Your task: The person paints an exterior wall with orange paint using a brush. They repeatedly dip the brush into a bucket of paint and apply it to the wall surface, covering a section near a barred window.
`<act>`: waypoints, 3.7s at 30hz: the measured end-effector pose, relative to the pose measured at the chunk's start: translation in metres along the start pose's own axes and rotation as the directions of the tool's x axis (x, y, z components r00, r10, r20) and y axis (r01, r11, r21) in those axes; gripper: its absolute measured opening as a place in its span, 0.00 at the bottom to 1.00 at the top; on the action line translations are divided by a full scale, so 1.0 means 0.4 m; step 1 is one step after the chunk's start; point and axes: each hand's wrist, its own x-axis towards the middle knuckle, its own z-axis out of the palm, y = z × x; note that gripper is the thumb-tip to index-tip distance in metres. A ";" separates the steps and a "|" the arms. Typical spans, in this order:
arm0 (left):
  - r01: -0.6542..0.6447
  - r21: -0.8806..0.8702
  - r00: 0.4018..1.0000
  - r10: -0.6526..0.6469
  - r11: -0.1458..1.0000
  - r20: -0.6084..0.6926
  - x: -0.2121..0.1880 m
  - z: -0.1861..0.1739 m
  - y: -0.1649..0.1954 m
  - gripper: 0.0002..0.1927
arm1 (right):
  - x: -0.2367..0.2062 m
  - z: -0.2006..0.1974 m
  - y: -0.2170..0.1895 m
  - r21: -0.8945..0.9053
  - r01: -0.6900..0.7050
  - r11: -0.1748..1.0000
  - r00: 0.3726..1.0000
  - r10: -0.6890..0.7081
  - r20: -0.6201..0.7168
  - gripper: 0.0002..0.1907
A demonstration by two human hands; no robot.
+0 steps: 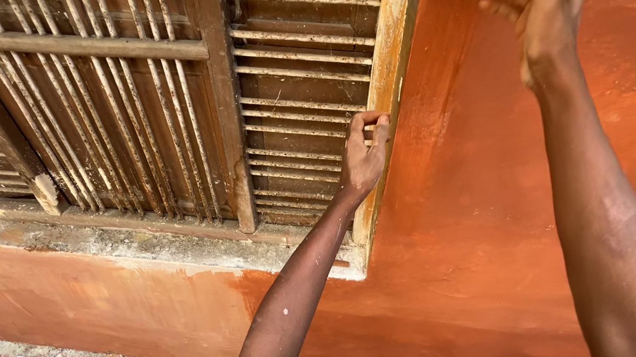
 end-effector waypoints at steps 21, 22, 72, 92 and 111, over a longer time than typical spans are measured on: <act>0.128 0.100 0.991 -0.132 0.987 0.030 -0.204 -0.042 -0.114 0.22 | -0.948 0.156 0.289 -0.445 -0.306 0.842 0.934 0.176 -0.311 0.14; 0.147 0.132 0.988 -0.152 0.980 0.033 -0.236 -0.043 -0.130 0.23 | -0.985 0.155 0.285 -0.456 -0.387 0.802 0.913 0.263 -0.312 0.15; -0.672 0.714 0.740 0.197 0.195 0.643 -1.141 -0.071 -1.415 0.45 | -2.353 -0.195 1.120 -0.534 -0.014 0.845 0.998 -0.025 -0.065 0.18; -0.451 0.883 0.854 0.225 -0.127 0.469 -0.838 -0.228 -1.072 0.52 | -2.001 -0.135 0.923 -0.717 -0.179 0.673 0.973 0.013 -0.231 0.26; -0.368 0.927 0.858 0.411 0.072 0.309 -0.788 -0.232 -1.200 0.45 | -2.022 -0.103 1.041 -0.895 -0.012 0.446 0.986 -0.142 -0.083 0.23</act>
